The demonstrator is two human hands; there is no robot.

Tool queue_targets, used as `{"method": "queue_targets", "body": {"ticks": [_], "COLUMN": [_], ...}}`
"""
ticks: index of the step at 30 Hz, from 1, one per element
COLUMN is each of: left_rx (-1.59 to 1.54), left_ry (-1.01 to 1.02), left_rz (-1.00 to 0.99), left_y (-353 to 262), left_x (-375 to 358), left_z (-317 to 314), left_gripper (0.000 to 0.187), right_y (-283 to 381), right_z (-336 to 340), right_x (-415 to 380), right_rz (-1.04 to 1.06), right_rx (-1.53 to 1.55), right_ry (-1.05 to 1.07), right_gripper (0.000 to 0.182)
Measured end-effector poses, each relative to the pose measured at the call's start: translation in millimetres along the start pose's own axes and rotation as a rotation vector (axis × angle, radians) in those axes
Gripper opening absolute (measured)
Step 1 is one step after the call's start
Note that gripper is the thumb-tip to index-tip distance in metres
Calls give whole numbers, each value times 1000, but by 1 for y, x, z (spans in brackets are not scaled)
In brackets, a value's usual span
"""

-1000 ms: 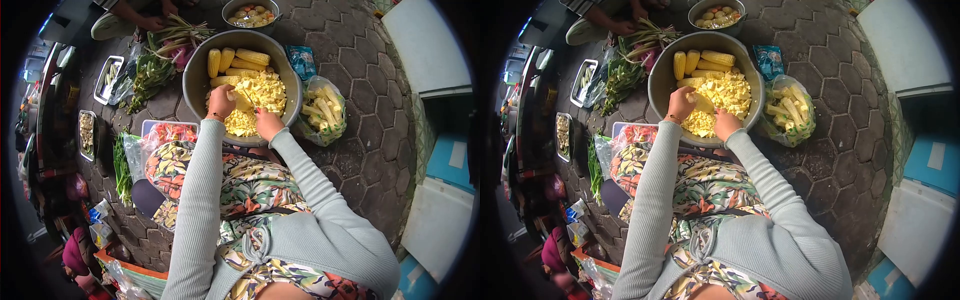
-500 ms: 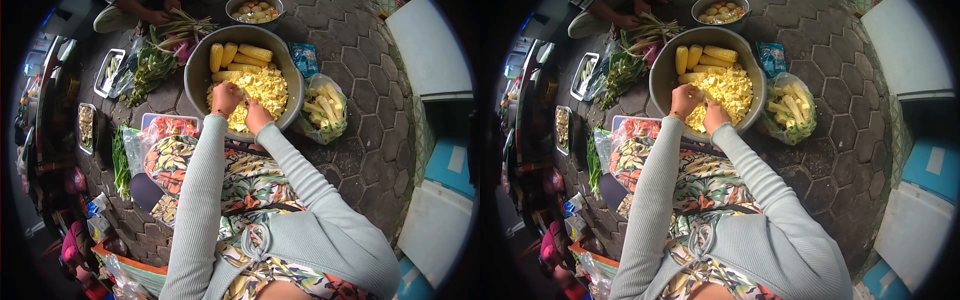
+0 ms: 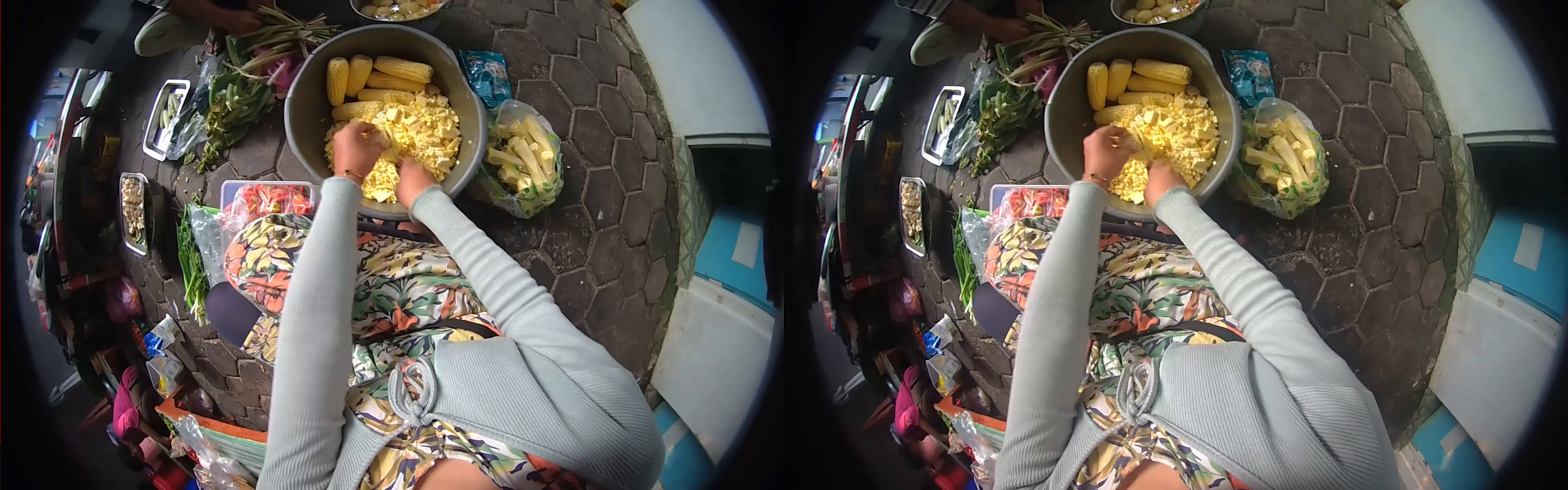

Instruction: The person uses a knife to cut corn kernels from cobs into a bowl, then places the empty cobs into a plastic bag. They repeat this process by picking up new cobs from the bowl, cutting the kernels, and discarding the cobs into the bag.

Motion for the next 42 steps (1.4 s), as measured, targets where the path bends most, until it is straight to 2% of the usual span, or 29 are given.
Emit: {"method": "queue_targets", "body": {"ticks": [4, 6, 9, 10, 12, 13, 18, 20, 21, 22, 24, 25, 28, 31, 33, 35, 36, 37, 38, 39, 41, 42], "left_rx": [20, 24, 31, 56, 7, 4, 22, 45, 46, 45, 52, 94, 170, 164, 160, 157, 107, 55, 51, 43, 40, 38], "left_ry": [-2, 39, 56, 44, 12, 7, 55, 79, 75, 71, 55, 47, 92, 58, 58, 60, 67, 72, 72, 71, 59, 56], "left_rz": [-36, -87, -72, -63, -52, -49, -13, -16, 3, 23, 4, 33, 84, 235, 244, 254, 134, 14, 12, -26, -69, -70], "left_y": [0, 2, -15, -14, -10, -9, -9, -15, -13, -11, -10, -9, -1, 14, 18, 20, 14, 7, 4, -3, -14, -13], "left_x": [1, 3, -2, -1, 3, 3, -2, -3, -3, -2, -1, -1, -1, -4, -5, -5, -2, 0, 1, 1, 2, 3], "left_z": [-2, -3, -6, -9, -9, -9, -2, 1, 0, -1, 0, 2, 9, 8, 6, 6, 5, 5, 4, 4, 6, 5], "left_gripper": [34, 35, 35, 36, 37, 37, 37, 37, 37, 37, 36, 36, 39, 37, 35, 33, 32, 31, 31, 31, 32, 32], "right_y": [1, 0, -4, -5, -12, -16, -8, -11, -12, -11, -16, -15, -11, -28, -35, -26, -24, -24, -27, -23, -8, -5], "right_z": [4, -4, -20, -14, -19, -27, -24, -63, -64, -63, -50, -63, -36, -28, -13, 6, 8, 19, 30, 31, 40, 39], "right_x": [-4, 19, 52, 48, 34, 34, 41, 67, 67, 69, 66, 73, 50, 46, 28, 3, -5, -9, -12, -17, -22, -21], "right_rz": [-11, -2, -57, -16, 24, 44, -53, 313, 389, 388, 41, 129, 238, 174, 138, 298, 296, 187, 76, 74, 116, 117], "right_rx": [-16, -21, -230, -126, -194, -119, -152, -873, -1011, -1011, -466, -659, -655, -496, -415, -562, -561, -273, 14, 13, 127, 124], "right_ry": [27, -8, 219, 121, 108, 61, 178, 304, 308, 297, 223, 320, 292, 264, 269, 267, 267, 141, 15, 11, -163, -166], "right_gripper": [28, 26, 20, 24, 26, 26, 27, 22, 22, 22, 22, 26, 29, 32, 32, 28, 28, 27, 26, 26, 24, 24]}}
Point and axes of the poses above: each hand's wrist, its own x-axis towards the middle knuckle, its own z-axis out of the back of the hand, y = z × x, the point moved 5 cm from there along x, towards the middle knuckle, and after that the axes turned 8 degrees about -z, right-handed, at the moved point
